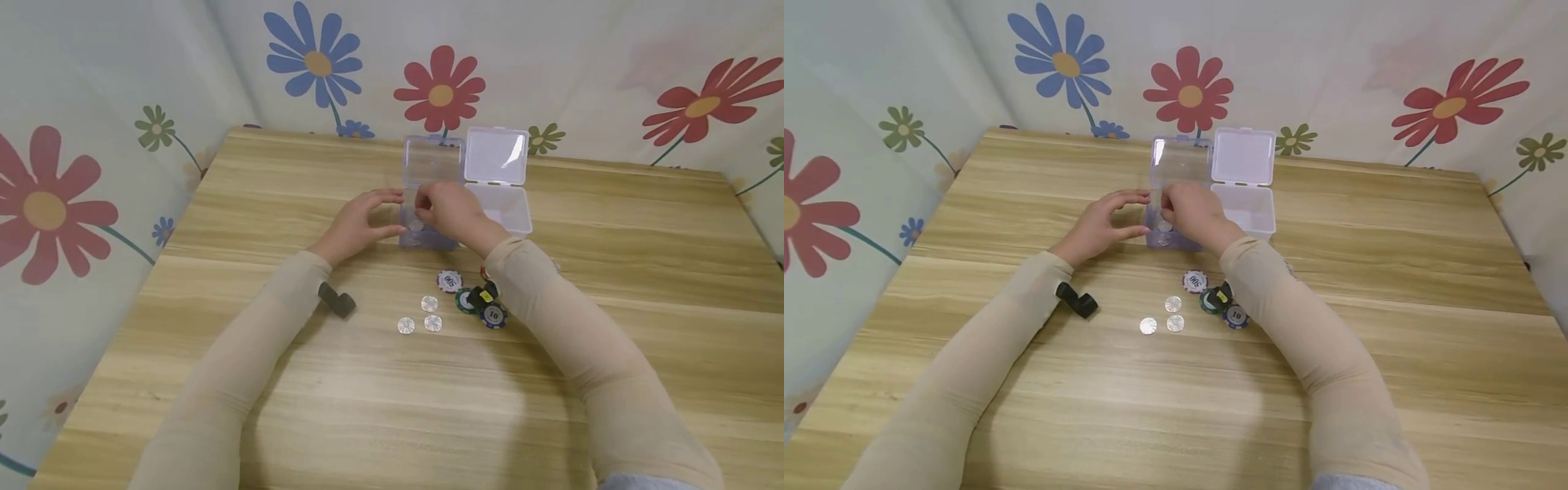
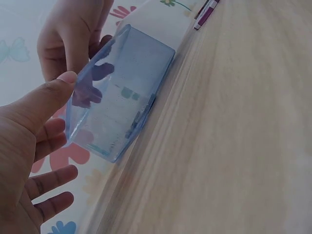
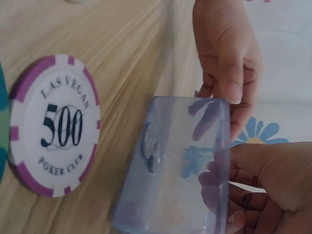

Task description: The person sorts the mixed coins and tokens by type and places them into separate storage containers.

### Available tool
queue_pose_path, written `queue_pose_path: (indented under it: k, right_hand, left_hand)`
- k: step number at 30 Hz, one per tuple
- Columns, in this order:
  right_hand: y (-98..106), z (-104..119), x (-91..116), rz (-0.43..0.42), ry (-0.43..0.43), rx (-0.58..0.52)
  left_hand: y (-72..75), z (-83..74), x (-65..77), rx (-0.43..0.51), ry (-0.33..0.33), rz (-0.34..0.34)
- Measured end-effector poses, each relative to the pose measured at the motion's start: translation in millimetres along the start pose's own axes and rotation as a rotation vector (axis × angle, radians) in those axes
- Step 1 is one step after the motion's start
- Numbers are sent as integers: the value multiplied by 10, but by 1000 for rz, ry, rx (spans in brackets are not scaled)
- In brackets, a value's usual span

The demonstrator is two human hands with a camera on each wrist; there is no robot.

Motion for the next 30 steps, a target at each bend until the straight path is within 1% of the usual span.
queue_pose_path:
  k: [14,22,27,30]
  right_hand:
    - [174,116,232,-101,75,-89]
    - [191,175,390,-125,91,-150]
    - [160,200,495,-130,96,-183]
    - [133,224,567,-137,121,-200]
  left_hand:
    - [11,-19,7,-8,-1,-6]
    - [5,4,3,-12,-9,-13]
    - [-1,11,-8,-23,-17,-16]
    - [-4,13,-11,-22,-15,-12]
Point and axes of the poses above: each hand's wrist, its own x-axis away from the middle knuckle, its own y-axis out of the back of the hand, z = x × y, the point moved 8 cm from there along -x, towards the middle knuckle, and after that the axes turned 6 degrees about y, right-handed, at the moved point
